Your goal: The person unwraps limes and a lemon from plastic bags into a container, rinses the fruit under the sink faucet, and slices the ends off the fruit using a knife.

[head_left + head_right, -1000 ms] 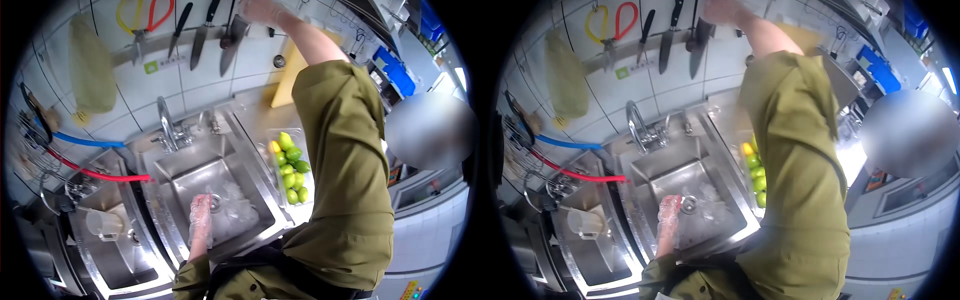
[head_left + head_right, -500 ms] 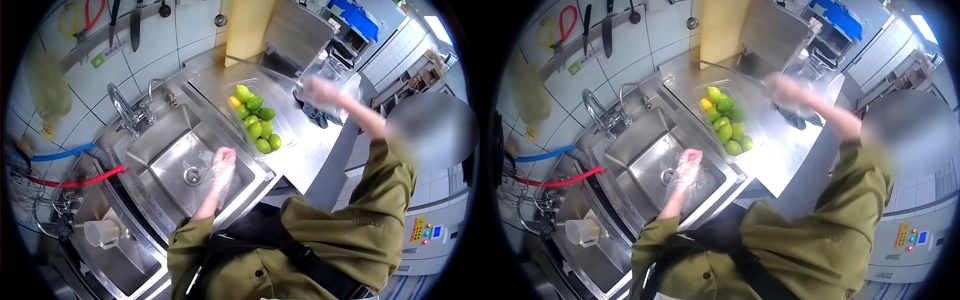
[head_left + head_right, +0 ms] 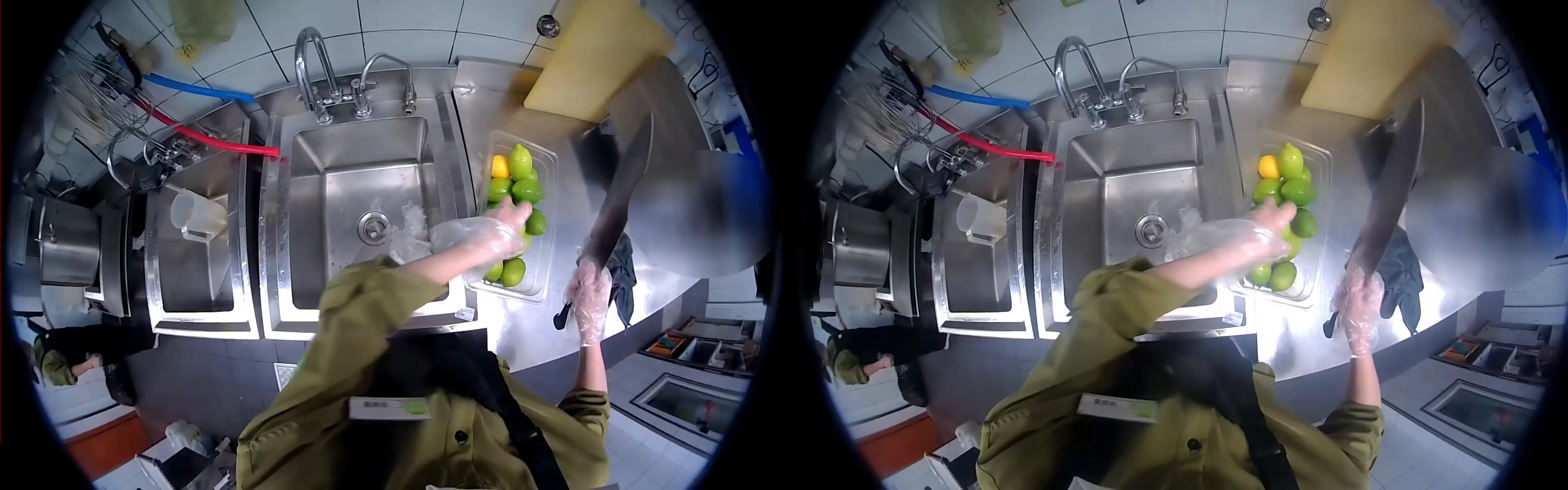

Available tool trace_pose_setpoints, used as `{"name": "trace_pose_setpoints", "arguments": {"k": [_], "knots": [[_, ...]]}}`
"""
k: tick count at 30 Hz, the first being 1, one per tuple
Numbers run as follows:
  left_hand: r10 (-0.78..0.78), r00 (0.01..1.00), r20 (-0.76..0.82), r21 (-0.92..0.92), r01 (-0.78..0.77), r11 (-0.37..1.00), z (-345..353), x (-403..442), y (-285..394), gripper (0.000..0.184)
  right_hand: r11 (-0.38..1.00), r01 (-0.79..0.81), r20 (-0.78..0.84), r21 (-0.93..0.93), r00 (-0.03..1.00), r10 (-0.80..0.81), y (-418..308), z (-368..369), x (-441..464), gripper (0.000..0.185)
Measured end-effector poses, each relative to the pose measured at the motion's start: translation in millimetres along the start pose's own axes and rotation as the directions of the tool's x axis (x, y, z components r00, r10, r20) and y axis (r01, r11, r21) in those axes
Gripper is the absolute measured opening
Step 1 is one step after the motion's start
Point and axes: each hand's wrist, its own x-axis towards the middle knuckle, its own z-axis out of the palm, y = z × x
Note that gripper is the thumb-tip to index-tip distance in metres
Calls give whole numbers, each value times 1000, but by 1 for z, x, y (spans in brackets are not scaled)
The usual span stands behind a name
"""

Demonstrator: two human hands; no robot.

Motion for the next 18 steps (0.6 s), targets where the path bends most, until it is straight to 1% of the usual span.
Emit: {"name": "trace_pose_setpoints", "arguments": {"k": [1, 2, 3, 4, 5, 7, 8, 9, 10, 11, 13, 16, 18], "knots": [[23, 991, -131, -368, -70, 927, 8, -3, -21, 45, 998, -27, 43, -59, 999, 29, -11, 4, 3, 32], [10, 966, -257, -671, -186, 718, 14, -3, -40, 44, 991, -49, 68, -121, 996, 58, -35, 12, 5, 33], [-156, 931, -329, -628, -92, 772, -28, -32, -20, 39, 981, -65, 83, -181, 993, 81, -51, 20, 8, 34], [-379, 886, -269, -892, -82, 444, -41, -50, -16, 38, 935, 158, 112, -317, 985, -129, -46, 31, 13, 33], [-414, 859, -302, -901, -114, 420, -48, -68, -28, 38, 820, 365, 180, -440, 931, -318, -41, 45, 17, 31], [-550, 770, -324, -934, -168, 315, -48, -96, -54, 36, 576, 619, 440, -534, 785, -436, -54, 75, 15, 22], [-526, 783, -332, -933, -191, 304, -47, -109, -59, 36, 461, 720, 483, -519, 692, -537, -55, 91, 12, 18], [-501, 795, -340, -932, -214, 293, -48, -121, -62, 37, 333, 800, 521, -499, 584, -622, -58, 106, 9, 14], [-474, 809, -348, -931, -236, 280, -52, -131, -66, 37, 343, 825, 572, -448, 560, -600, -71, 117, 4, 10], [-487, 805, -339, -934, -224, 280, -57, -138, -69, 36, 426, 824, 586, -372, 565, -580, -79, 127, -2, 7], [-517, 797, -311, -944, -199, 262, -64, -151, -70, 36, 83, 903, 673, -422, 373, -639, -78, 141, -12, 5], [-593, 745, -306, -940, -138, 311, -72, -171, -76, 43, 257, 916, 690, -307, 401, -603, -93, 151, -25, 5], [-611, 743, -272, -926, -30, 375, -87, -179, -74, 36, 189, 915, 710, -355, 396, -583, -89, 159, -34, 5]]}}
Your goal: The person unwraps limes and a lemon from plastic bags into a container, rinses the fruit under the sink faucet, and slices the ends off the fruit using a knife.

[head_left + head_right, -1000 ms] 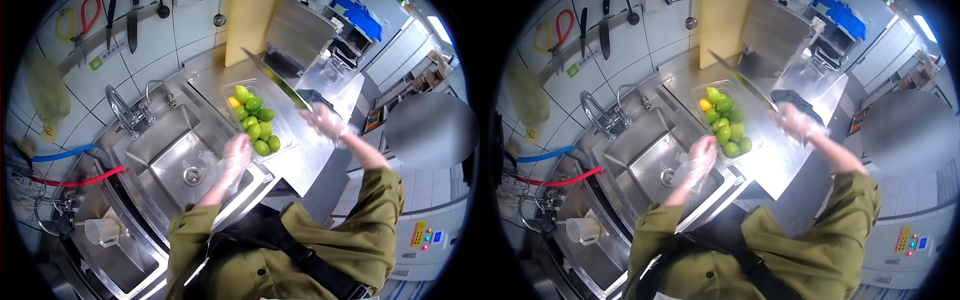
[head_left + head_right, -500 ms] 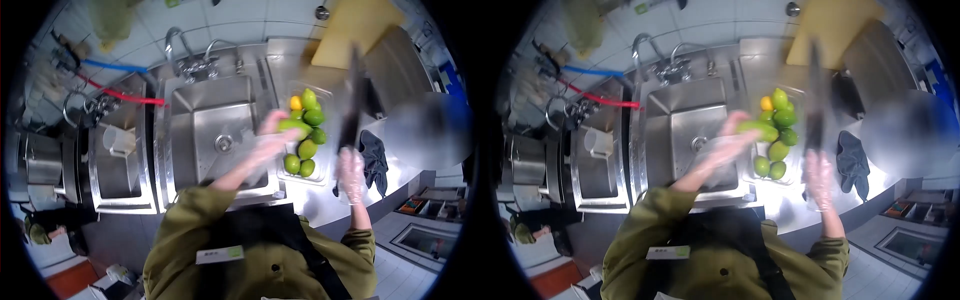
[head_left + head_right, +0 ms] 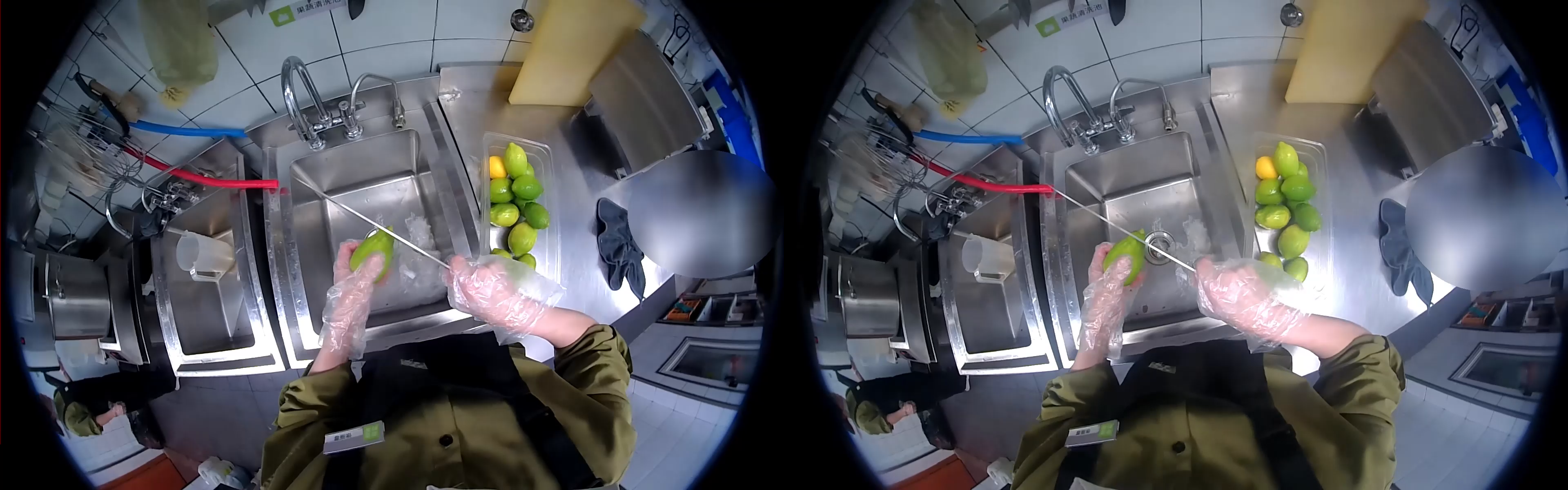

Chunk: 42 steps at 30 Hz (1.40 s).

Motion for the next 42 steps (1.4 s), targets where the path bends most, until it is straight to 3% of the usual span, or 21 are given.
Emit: {"name": "trace_pose_setpoints", "arguments": {"k": [2, 4, 8, 11, 13, 14, 15, 16, 17, 18, 19, 21, 23, 25, 26, 30, 32, 33, 35, 40, 42], "knots": [[-18, 1000, -6, 98, 19, 995, -7, 2, 9, 32, 985, 61, 25, -160, 998, -58, -9, 11, -2, 8], [-19, 1000, -13, 179, 21, 984, -15, 5, 12, 32, 983, 53, 46, -174, 998, -46, -18, 19, -4, 10], [138, 989, 55, 485, -147, 862, -36, 14, 8, 32, 941, 81, 26, -327, 997, -77, -33, 50, -11, 13], [110, 990, 90, 548, -142, 824, -37, 5, 17, 33, 991, -11, -68, -133, 998, 2, -53, 47, 7, 15], [7, 992, 130, 488, -70, 870, -47, 6, 9, 35, 936, -45, -153, 348, 983, 104, -58, 90, 10, 11], [189, 916, 355, 598, -378, 707, -40, -9, 7, 37, 727, 57, -217, 685, 968, 129, -54, 113, 18, 10], [282, 761, 584, 611, -641, 465, -32, -30, 2, 39, 686, 35, -140, 727, 985, 98, -61, 145, 12, 11], [230, 852, 470, 577, -494, 650, -36, -25, -6, 48, 645, 4, -61, 764, 996, 66, -70, 156, 16, 13], [269, 949, 164, 560, -314, 767, -45, -10, -15, 46, 763, -142, 11, 630, 985, 175, -67, 159, 17, 16], [274, 960, 51, 399, -271, 876, -50, -3, -3, 48, 838, -286, 82, 466, 956, 281, -65, 140, 29, 20], [238, 969, -64, 228, -218, 949, -56, -6, 9, 50, 832, -315, 118, 456, 948, 295, -64, 123, 36, 20], [151, 989, 6, 244, -148, 958, -65, -2, 7, 61, 803, -383, 204, 457, 924, 324, -66, 113, 47, 20], [154, 980, -125, 312, -109, 944, -77, 15, -13, 57, 819, -288, 112, 496, 957, 269, -73, 110, 49, 16], [78, 957, -280, -7, -83, 996, -79, 17, -24, 47, 905, -145, 28, 400, 989, 146, -76, 86, 53, 9], [23, 940, -340, -171, -86, 981, -78, 17, -26, 42, 907, -164, -15, 387, 983, 184, -78, 88, 51, 11], [77, 962, -262, -225, -138, 964, -70, 12, -24, 30, 881, -232, -32, 412, 963, 268, -84, 75, 48, 15], [87, 954, -287, -137, -131, 982, -70, 17, -32, 33, 954, -169, -89, 248, 976, 196, -83, 77, 43, 9], [92, 947, -308, -83, -123, 989, -67, 16, -32, 34, 995, -95, -161, 40, 982, 100, -84, 85, 41, 7], [105, 933, -345, 28, -101, 994, -59, 12, -32, 36, 993, -45, -156, -113, 987, 27, -84, 94, 33, 11], [139, 905, -402, 4, -150, 989, -43, 10, -46, 39, 995, -88, -64, -36, 994, 86, -85, 95, 27, 11], [95, 882, -462, 3, -106, 994, -31, 1, -42, 45, 985, -76, 8, 152, 997, 76, -86, 95, 28, 18]]}}
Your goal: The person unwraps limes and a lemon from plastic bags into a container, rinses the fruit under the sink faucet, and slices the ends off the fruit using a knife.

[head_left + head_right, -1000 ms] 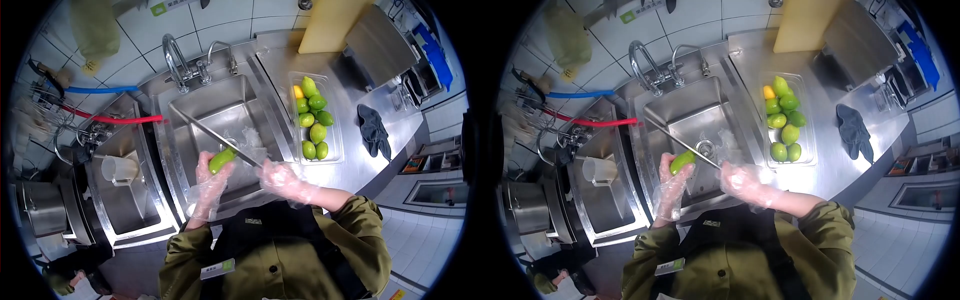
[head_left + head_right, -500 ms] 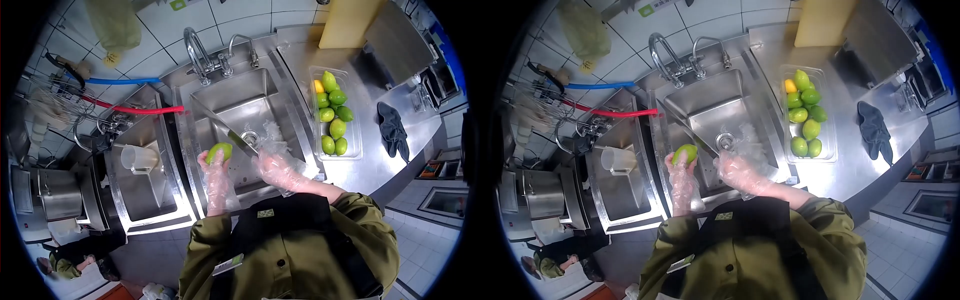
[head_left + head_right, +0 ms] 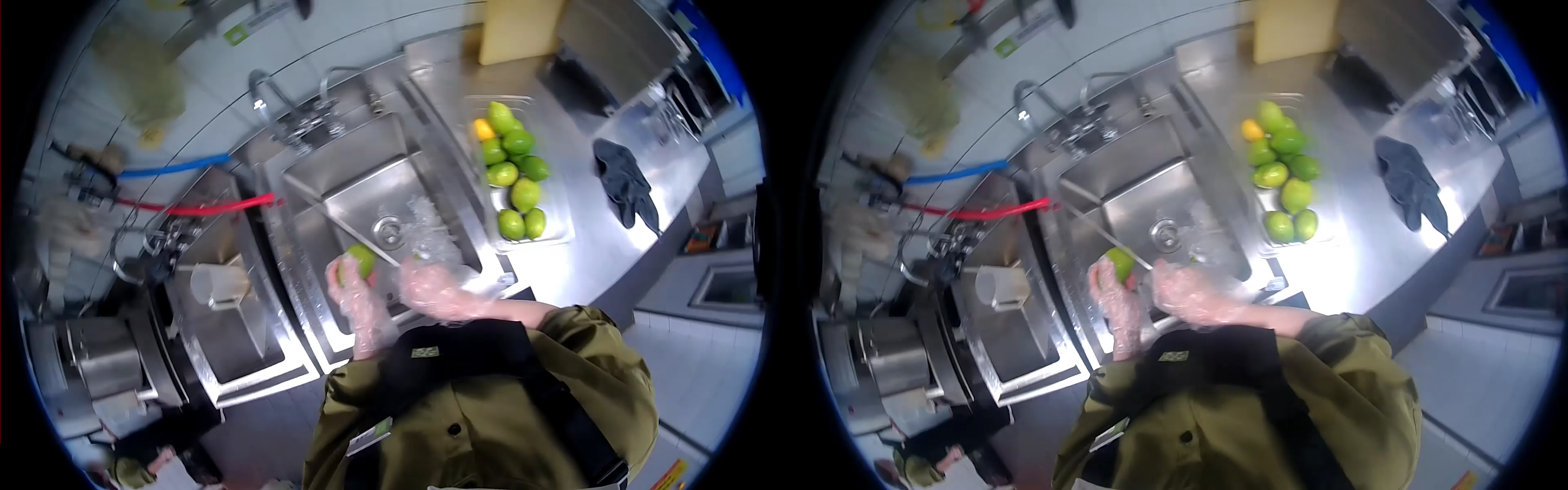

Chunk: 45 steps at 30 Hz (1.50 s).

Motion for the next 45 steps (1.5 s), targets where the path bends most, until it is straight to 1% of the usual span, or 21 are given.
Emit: {"name": "trace_pose_setpoints", "arguments": {"k": [3, 5, 8, 11, 12, 14, 17, 19, 21, 23, 26, 29, 30, 32, 33, 35, 36, 37, 39, 43, 45], "knots": [[-82, 997, -7, -102, 81, 992, 5, -15, -4, 33, 998, 25, -110, 53, 994, -19, 1, 5, 2, 27], [31, 951, 306, -27, -23, 999, 1, -25, -2, 27, 766, -201, 83, 611, 978, 190, 21, 82, 9, 31], [188, 931, 313, 166, -248, 954, 53, -36, 36, 25, 847, -401, 429, 348, 872, 236, 18, 70, 5, 34], [212, 478, 853, 228, -705, 671, 116, -38, 34, 33, 689, -222, 86, 690, 970, 227, 27, 135, -15, 32], [156, 253, 955, 160, -881, 446, 146, -45, 37, 37, 294, -244, 170, 924, 951, 257, 27, 113, -15, 33], [158, -199, 967, -201, -980, 1, 194, -48, 10, 33, 432, -241, 124, 869, 951, 283, 32, 127, -20, 30], [-338, -298, 892, -445, -706, -550, 226, -62, -34, 19, 615, -258, 90, 745, 953, 291, 34, 115, -20, 25], [-362, -514, 778, -627, -681, -379, 216, -43, -85, 14, 654, -298, 107, 695, 943, 316, 40, 97, -23, 22], [-254, -718, 648, -755, -649, -89, 219, -45, -76, 9, 871, -133, -154, 472, 961, 230, 44, 100, -19, 16], [-376, -691, 617, -776, -615, -143, 226, -36, -99, 14, 977, 91, -609, 193, 791, 46, 52, 136, -9, 14], [-592, -660, 463, -830, -557, -29, 242, -50, -76, 28, 998, -22, -598, -56, 801, -16, 64, 170, 9, 13], [-436, -676, 595, -748, -664, 9, 242, -61, -41, 49, 991, -128, 192, -31, 972, 132, 68, 127, 2, 19], [-293, -560, 775, -530, -829, 181, 235, -65, -19, 53, 964, -222, 176, 146, 965, 196, 72, 124, -2, 19], [-79, -94, 992, -35, -832, 554, 213, -63, 25, 62, 811, -364, 63, 458, 923, 379, 67, 144, -9, 19], [143, -18, 990, -122, -624, 771, 198, -40, 25, 67, 700, -397, -22, 594, 861, 508, 64, 151, -14, 18], [16, 407, 913, 41, -130, 991, 154, -36, 65, 66, 935, -202, -125, 291, 961, 246, 66, 121, -24, 18], [79, 508, 858, -26, -111, 993, 132, -27, 70, 63, 851, -308, 28, 425, 944, 328, 64, 91, -22, 21], [59, 579, 813, -17, -79, 997, 109, -13, 70, 61, 746, -426, 201, 512, 904, 378, 60, 65, -17, 25], [6, 707, 707, -12, 2, 1000, 61, 15, 62, 56, 527, -603, 125, 599, 721, 682, 43, 46, -10, 30], [21, 860, 509, 108, -89, 990, -8, 45, 43, 32, 621, -493, 183, 609, 850, 494, 24, -36, 8, 27], [55, 917, 395, 183, -138, 973, -18, 40, 46, 28, 792, -306, -13, 529, 930, 368, 13, -36, 11, 18]]}}
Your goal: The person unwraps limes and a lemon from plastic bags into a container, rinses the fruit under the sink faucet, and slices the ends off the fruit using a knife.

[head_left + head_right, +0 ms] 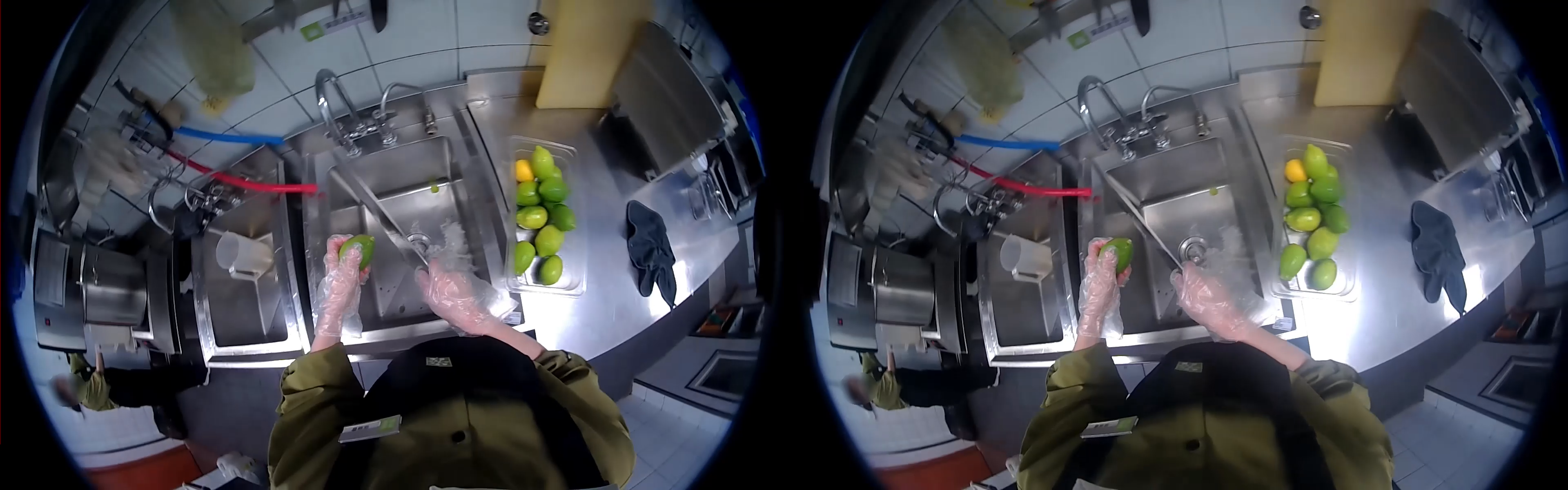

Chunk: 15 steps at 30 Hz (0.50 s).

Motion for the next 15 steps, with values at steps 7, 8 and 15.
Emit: {"name": "trace_pose_setpoints", "arguments": {"k": [7, 8, 15], "knots": [[-50, 981, -190, 192, 87, 978, -3, -9, 2, 34, 968, 227, -13, -108, 973, -229, -5, 16, 3, 18], [-57, 977, -206, 207, 101, 973, -2, -9, 4, 34, 959, 253, -21, -129, 966, -258, -1, 21, 4, 18], [147, 959, -243, 372, -48, 927, -3, 6, -20, 37, 878, 361, 74, -315, 932, -356, 39, 66, -1, 12]]}}
